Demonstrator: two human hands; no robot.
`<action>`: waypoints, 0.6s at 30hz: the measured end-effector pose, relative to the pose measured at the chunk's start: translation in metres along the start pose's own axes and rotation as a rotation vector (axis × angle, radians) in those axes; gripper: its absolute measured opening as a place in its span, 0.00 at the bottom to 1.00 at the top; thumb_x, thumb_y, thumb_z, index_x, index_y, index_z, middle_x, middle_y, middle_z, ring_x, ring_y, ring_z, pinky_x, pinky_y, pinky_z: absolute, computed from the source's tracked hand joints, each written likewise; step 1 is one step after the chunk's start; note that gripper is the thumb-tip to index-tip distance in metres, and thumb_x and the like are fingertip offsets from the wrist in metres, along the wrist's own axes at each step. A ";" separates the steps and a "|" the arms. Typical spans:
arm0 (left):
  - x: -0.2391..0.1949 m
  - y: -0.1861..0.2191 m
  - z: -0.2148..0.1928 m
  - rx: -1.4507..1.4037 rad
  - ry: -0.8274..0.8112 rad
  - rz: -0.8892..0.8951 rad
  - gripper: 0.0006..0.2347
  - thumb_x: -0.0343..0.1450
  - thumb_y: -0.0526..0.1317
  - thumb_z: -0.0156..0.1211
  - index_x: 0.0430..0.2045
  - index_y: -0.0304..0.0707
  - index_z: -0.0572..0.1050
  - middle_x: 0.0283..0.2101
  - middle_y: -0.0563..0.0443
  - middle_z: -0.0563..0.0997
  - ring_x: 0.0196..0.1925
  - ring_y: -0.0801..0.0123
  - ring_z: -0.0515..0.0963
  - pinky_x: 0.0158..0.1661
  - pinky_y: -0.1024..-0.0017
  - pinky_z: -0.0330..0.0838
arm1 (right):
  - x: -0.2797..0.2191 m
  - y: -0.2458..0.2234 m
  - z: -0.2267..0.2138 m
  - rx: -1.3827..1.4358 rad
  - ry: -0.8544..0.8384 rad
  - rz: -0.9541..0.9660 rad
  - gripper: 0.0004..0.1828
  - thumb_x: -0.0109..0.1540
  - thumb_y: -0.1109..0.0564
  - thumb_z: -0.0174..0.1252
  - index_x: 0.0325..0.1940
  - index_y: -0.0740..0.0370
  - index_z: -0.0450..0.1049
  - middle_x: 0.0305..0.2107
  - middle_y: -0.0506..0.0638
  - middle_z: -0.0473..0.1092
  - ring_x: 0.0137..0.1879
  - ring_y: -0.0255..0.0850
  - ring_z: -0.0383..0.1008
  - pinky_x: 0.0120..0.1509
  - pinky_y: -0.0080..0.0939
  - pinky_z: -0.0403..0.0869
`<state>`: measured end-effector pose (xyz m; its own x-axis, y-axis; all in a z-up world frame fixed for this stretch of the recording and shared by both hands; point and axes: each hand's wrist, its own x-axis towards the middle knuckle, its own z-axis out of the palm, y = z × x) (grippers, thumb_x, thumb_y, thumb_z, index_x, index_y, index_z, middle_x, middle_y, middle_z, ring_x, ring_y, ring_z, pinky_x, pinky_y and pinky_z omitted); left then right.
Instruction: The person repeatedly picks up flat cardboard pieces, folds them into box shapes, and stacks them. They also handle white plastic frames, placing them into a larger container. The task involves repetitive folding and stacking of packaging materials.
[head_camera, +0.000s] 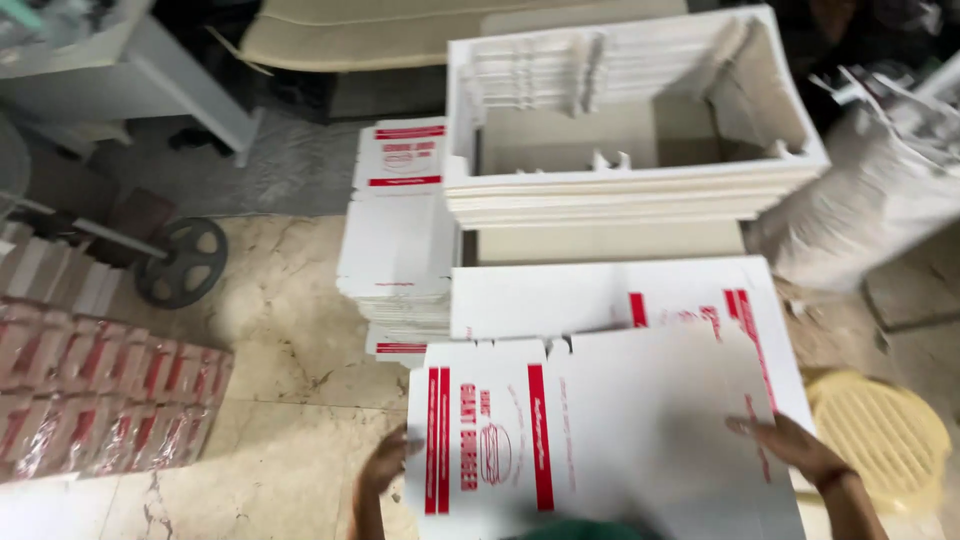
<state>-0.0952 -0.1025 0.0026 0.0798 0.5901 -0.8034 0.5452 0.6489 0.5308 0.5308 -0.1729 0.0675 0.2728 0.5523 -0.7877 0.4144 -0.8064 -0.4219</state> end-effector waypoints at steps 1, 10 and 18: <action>-0.002 -0.026 0.004 -0.385 0.021 0.148 0.20 0.70 0.38 0.56 0.59 0.36 0.73 0.53 0.39 0.83 0.46 0.53 0.83 0.40 0.63 0.77 | -0.019 -0.022 0.010 -0.057 0.077 0.057 0.41 0.54 0.36 0.65 0.62 0.67 0.78 0.60 0.60 0.76 0.71 0.50 0.69 0.74 0.47 0.62; -0.005 -0.214 -0.078 -1.004 0.464 -0.023 0.19 0.70 0.32 0.61 0.57 0.38 0.77 0.43 0.28 0.85 0.37 0.43 0.83 0.36 0.50 0.81 | -0.142 -0.209 0.169 -0.328 0.081 -0.067 0.33 0.57 0.36 0.69 0.18 0.67 0.66 0.10 0.59 0.71 0.23 0.47 0.77 0.43 0.41 0.73; -0.013 -0.217 -0.231 -0.936 0.895 -0.056 0.21 0.65 0.38 0.66 0.55 0.39 0.80 0.30 0.37 0.82 0.26 0.54 0.80 0.27 0.59 0.77 | -0.105 -0.284 0.290 -0.425 0.086 -0.213 0.44 0.56 0.26 0.68 0.26 0.57 0.47 0.22 0.47 0.48 0.32 0.42 0.45 0.37 0.41 0.54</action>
<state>-0.4069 -0.1404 -0.0396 -0.7046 0.4300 -0.5645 -0.2866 0.5554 0.7806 0.1329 -0.0633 0.1394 0.2069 0.7258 -0.6561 0.7820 -0.5257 -0.3349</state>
